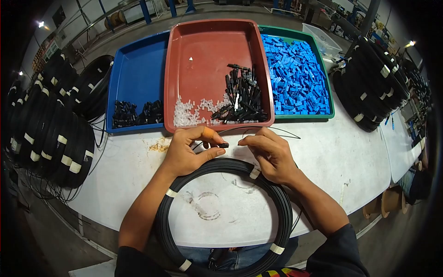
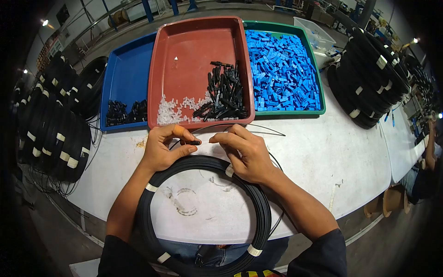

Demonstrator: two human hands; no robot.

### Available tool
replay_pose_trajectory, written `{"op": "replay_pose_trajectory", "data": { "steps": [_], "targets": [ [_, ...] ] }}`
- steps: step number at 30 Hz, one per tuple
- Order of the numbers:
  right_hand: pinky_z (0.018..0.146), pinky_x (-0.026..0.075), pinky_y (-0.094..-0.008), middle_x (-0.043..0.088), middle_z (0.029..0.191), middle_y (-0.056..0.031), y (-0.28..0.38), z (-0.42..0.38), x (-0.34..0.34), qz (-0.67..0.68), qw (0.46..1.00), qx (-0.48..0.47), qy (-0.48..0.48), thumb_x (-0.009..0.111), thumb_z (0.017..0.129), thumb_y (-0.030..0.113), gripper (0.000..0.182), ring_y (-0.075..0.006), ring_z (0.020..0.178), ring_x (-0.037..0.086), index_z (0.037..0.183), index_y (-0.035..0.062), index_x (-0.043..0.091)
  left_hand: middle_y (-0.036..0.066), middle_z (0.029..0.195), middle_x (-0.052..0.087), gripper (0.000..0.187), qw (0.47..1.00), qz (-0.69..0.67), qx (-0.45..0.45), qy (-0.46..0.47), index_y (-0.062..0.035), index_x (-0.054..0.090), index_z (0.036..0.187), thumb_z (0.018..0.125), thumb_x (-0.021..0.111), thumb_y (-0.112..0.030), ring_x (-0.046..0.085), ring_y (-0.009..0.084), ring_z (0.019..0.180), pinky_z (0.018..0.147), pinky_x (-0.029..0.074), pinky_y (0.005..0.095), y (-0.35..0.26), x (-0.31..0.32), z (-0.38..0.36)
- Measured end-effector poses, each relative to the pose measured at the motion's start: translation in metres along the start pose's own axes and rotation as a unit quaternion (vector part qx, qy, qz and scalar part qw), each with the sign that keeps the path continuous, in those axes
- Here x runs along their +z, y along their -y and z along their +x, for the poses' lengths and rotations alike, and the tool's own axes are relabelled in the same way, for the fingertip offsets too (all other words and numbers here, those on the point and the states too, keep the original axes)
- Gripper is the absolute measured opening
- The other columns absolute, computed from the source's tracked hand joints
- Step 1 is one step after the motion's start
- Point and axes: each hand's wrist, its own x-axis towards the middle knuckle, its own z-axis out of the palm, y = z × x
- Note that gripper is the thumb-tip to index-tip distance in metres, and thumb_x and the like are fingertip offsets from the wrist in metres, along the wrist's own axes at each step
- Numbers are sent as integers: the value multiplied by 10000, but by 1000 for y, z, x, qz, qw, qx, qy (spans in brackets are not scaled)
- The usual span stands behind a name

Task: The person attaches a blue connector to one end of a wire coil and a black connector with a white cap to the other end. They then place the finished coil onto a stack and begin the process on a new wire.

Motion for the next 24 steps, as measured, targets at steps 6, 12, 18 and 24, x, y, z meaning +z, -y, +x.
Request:
{"op": "replay_pose_trajectory", "data": {
  "steps": [6, 12, 18, 24],
  "targets": [
    [651, 507, -344, 607, 843, -109, 5, -2, 0, 5, 1000, -7, 27, 617, 795, -115, 387, -243, 720, 633, 1132, 56, 700, 103, 961, 766, 213, 998, 32, -17, 45, 8, 721, 982, 805, 838, 19, 701, 123, 872, 787, 555, 258, -5, 0, 1],
    [676, 515, -362, 632, 844, -107, 1, -4, 5, 13, 1000, -2, 10, 651, 781, -90, 395, -254, 764, 662, 1148, 57, 669, 93, 941, 766, 213, 997, 51, -22, 54, 8, 743, 969, 786, 853, 7, 705, 126, 858, 778, 560, 263, -10, 1, 1],
    [638, 512, -351, 618, 828, -101, 5, -3, 1, -2, 999, -10, 35, 670, 781, -96, 403, -245, 726, 653, 1153, 58, 691, 105, 930, 762, 208, 998, 39, -20, 47, 22, 739, 963, 789, 852, 11, 717, 146, 864, 806, 580, 282, -11, 2, 1],
    [612, 503, -350, 607, 820, -96, 4, -3, 4, -8, 999, -27, 27, 672, 771, -103, 422, -235, 693, 639, 1154, 68, 710, 109, 921, 759, 205, 998, 42, -16, 48, 35, 738, 952, 785, 855, 13, 727, 151, 844, 796, 594, 279, -12, 2, 1]
  ]
}}
